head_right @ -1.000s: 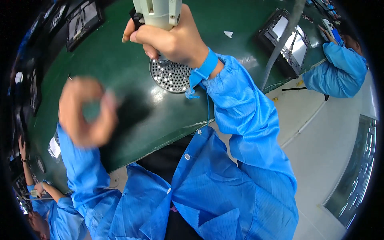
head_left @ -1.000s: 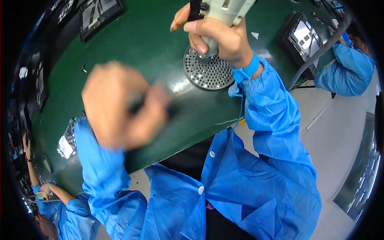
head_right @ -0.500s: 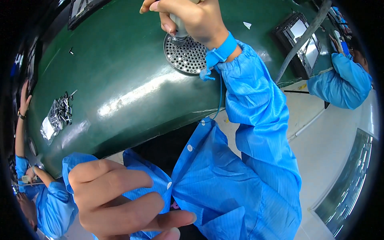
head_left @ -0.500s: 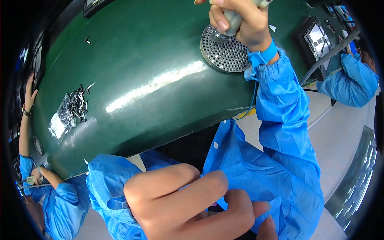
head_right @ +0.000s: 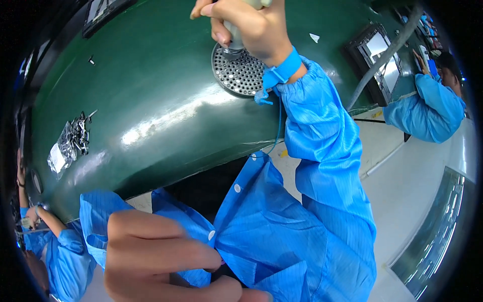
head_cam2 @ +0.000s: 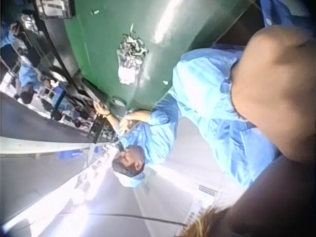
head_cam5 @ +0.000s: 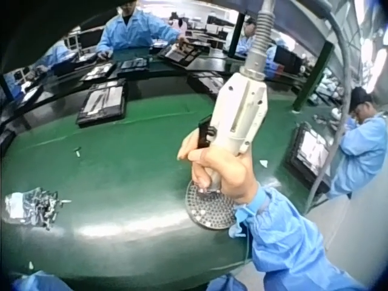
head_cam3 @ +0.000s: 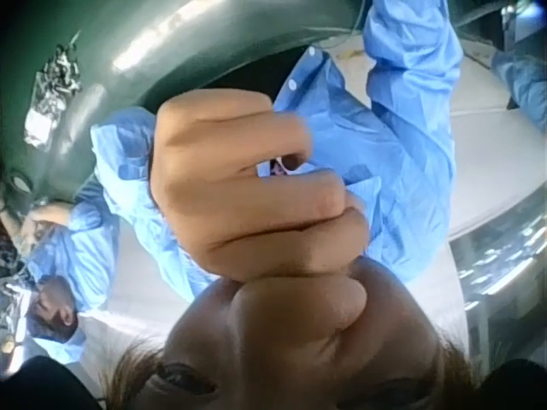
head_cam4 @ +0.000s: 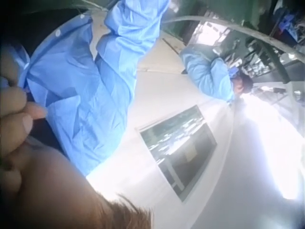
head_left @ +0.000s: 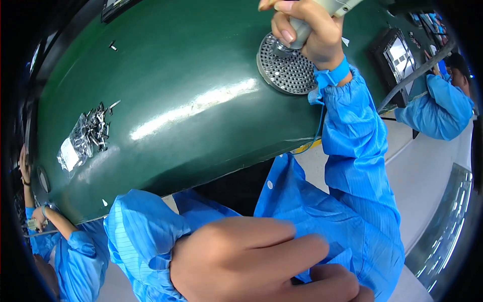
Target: The person assembles tablet devices by placing small components onto each unit, picking screws, fastening them with an electric screwdriver, and setting the devices onto the conveyor belt.
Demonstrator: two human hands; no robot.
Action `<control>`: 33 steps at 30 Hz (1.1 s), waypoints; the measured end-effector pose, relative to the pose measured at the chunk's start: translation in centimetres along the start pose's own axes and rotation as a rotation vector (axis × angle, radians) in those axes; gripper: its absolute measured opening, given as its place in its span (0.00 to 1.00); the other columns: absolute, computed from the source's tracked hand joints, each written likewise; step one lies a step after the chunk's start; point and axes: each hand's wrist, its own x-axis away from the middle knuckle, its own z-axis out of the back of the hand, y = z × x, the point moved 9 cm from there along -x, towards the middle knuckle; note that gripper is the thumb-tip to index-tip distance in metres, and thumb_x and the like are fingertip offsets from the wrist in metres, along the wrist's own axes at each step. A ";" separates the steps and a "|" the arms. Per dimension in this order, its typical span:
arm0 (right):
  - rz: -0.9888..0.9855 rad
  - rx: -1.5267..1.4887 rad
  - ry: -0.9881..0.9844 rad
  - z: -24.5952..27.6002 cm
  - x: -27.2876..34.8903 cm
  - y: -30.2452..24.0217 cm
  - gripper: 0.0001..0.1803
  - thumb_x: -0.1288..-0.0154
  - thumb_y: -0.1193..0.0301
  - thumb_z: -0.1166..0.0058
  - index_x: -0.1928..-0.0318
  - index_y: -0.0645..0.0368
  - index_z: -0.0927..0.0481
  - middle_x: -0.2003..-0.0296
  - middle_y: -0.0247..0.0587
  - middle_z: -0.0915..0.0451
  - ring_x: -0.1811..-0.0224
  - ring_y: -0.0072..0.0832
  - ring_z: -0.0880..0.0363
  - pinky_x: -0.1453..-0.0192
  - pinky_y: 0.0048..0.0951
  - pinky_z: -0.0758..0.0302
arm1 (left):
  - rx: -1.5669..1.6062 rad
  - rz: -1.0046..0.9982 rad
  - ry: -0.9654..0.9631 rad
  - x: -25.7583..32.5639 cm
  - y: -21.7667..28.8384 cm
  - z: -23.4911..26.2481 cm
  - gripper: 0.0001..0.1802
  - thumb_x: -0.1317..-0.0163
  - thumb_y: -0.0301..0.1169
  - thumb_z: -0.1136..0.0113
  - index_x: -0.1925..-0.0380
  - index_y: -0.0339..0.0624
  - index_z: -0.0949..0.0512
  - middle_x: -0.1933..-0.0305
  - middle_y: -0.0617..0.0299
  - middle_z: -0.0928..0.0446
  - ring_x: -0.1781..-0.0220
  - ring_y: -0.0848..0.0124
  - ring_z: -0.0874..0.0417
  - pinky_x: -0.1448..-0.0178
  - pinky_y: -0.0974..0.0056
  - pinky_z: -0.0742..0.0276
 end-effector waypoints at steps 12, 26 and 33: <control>0.072 -0.014 -0.114 0.7 -0.5 -0.5 0.23 0.34 0.70 0.57 0.46 0.78 0.27 0.72 0.53 0.21 0.83 0.21 0.35 0.75 0.26 0.32 | -0.740 -0.297 -0.126 2.8 -8.8 4.4 0.19 0.41 0.33 0.39 0.89 0.44 0.30 0.88 0.68 0.37 0.88 0.66 0.34 0.81 0.62 0.40; -0.054 -0.137 0.101 2.8 0.3 -2.0 0.13 0.42 0.80 0.43 0.55 0.67 0.21 0.60 0.45 0.17 0.72 0.22 0.21 0.67 0.26 0.22 | -0.639 0.952 0.371 -16.4 -47.2 11.6 0.59 0.48 0.70 0.37 0.41 0.17 0.33 0.37 0.28 0.28 0.36 0.40 0.23 0.34 0.48 0.25; 0.254 0.022 0.200 5.1 -0.9 -1.6 0.14 0.48 0.75 0.37 0.58 0.63 0.16 0.66 0.41 0.13 0.63 0.27 0.14 0.54 0.33 0.18 | -0.533 1.285 -0.221 -20.2 -62.1 5.3 0.51 0.43 0.70 0.40 0.42 0.28 0.24 0.36 0.36 0.25 0.30 0.52 0.27 0.24 0.52 0.38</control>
